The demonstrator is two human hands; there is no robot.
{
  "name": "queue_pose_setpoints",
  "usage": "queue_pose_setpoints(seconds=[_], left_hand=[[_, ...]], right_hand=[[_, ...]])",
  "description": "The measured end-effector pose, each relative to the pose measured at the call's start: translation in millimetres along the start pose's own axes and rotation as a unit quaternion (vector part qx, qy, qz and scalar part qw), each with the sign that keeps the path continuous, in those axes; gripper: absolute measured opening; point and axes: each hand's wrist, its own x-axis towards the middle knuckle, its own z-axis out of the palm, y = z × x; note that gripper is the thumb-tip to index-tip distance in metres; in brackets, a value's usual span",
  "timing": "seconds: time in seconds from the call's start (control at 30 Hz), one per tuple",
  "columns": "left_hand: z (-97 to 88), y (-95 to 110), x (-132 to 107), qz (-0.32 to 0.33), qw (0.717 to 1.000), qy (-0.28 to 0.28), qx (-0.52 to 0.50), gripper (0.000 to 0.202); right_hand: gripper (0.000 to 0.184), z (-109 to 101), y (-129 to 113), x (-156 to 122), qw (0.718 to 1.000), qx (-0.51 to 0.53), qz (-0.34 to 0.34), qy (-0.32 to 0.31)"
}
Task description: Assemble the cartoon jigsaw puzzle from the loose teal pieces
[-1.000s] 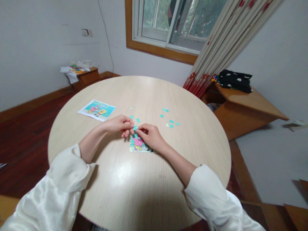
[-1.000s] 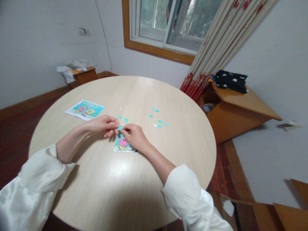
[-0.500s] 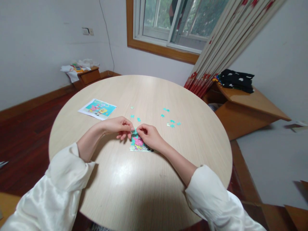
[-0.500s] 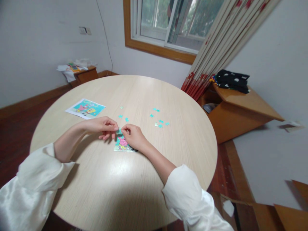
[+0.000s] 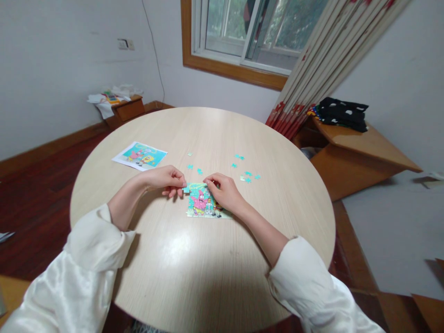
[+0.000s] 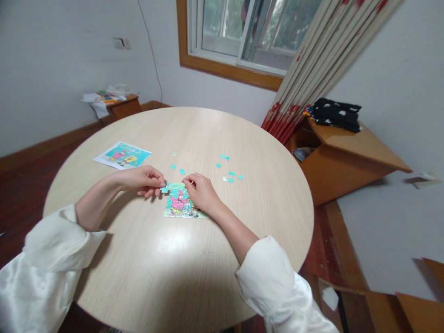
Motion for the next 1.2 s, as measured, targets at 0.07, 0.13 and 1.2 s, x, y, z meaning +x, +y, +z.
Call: queue_pose_setpoints(seconds=[0.07, 0.13, 1.2], left_hand=[[-3.4, -3.4, -0.1, -0.01, 1.0, 0.002, -0.006, 0.019], [-5.0, -4.8, -0.9, -0.016, 1.0, 0.001, -0.009, 0.018], [20.9, 7.1, 9.4, 0.053, 0.995, 0.042, -0.07, 0.013]], right_hand=[[0.018, -1.3, 1.7, -0.5, 1.0, -0.011, -0.01, -0.001], [0.017, -1.9, 2.3, -1.2, 1.0, -0.02, -0.022, -0.005], [0.02, -52.7, 63.3, -1.2, 0.985, -0.033, 0.075, 0.153]])
